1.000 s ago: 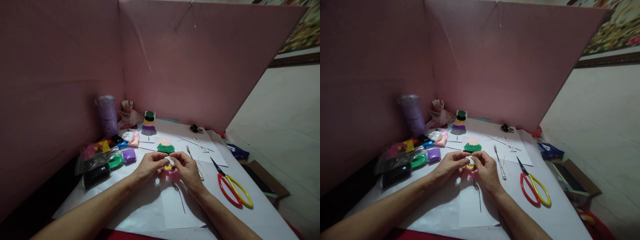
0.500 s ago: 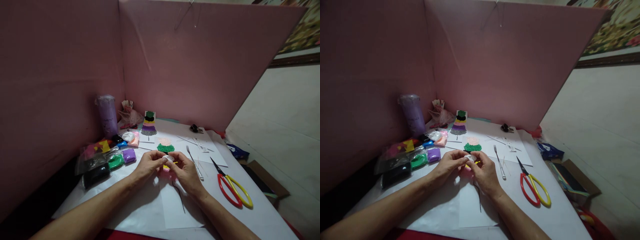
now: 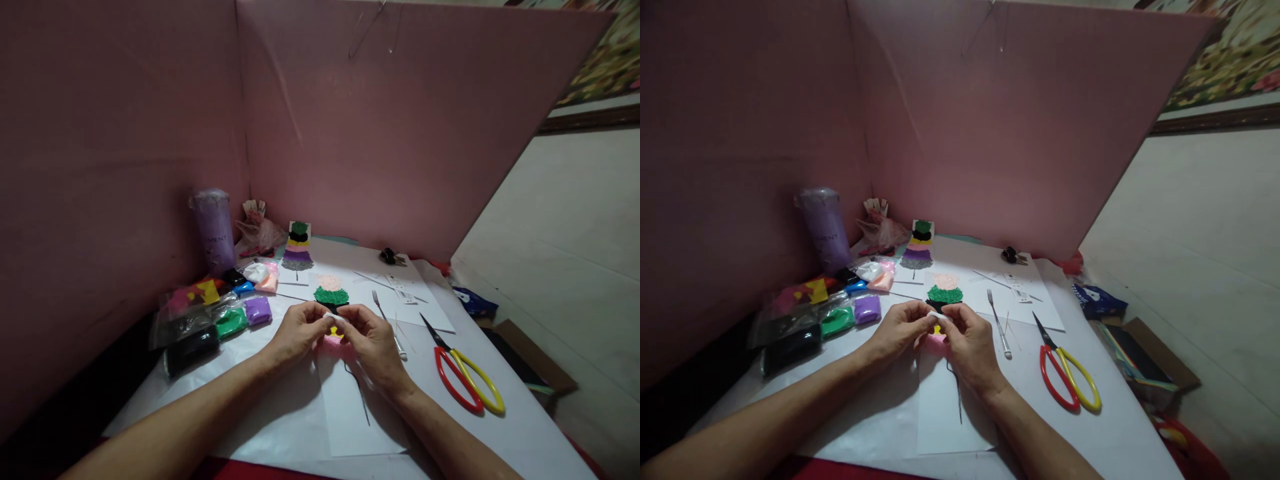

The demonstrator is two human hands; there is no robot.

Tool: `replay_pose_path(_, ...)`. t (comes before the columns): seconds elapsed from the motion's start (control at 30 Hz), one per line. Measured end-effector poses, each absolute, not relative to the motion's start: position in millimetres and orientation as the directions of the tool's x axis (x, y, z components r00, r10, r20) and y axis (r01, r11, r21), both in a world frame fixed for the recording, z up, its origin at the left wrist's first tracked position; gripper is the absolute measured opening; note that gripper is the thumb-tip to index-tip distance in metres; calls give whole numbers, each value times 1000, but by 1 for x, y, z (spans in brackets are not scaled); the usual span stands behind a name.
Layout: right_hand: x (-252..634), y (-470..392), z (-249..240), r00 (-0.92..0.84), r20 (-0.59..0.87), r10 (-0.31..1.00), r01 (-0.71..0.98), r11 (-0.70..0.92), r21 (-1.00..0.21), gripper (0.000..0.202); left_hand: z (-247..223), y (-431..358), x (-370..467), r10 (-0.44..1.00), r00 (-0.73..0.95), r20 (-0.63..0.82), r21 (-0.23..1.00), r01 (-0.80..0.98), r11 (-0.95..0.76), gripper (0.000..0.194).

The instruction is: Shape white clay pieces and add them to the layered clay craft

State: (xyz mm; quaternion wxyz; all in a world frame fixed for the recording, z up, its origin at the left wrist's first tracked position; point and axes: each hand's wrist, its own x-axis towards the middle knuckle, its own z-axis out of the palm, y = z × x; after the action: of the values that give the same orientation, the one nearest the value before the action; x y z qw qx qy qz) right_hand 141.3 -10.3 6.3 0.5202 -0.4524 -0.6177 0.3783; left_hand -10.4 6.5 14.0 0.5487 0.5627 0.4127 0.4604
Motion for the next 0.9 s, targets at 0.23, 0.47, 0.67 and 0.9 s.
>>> replay_pose_path(0.23, 144, -10, 14, -1, 293, 956, 123, 291, -949, 14, 15, 5, -8, 987, 152, 59, 989, -142, -37, 32)
replay_pose_path(0.47, 159, 6, 15, 258, 225, 940, 33, 224, -974, 19, 19, 16, -24, 998, -57, 21, 964, -264, -35, 35)
replay_pose_path(0.67, 155, 3, 20, 122, 142, 982, -33, 147, -989, 30, 19, 12, -21, 996, 86, 0, 960, -281, 24, 34)
replay_pose_path(0.9, 144, -6, 17, -79, 179, 981, -49, 176, -983, 26, 17, 5, -13, 985, 161, -58, 941, -322, 108, 50)
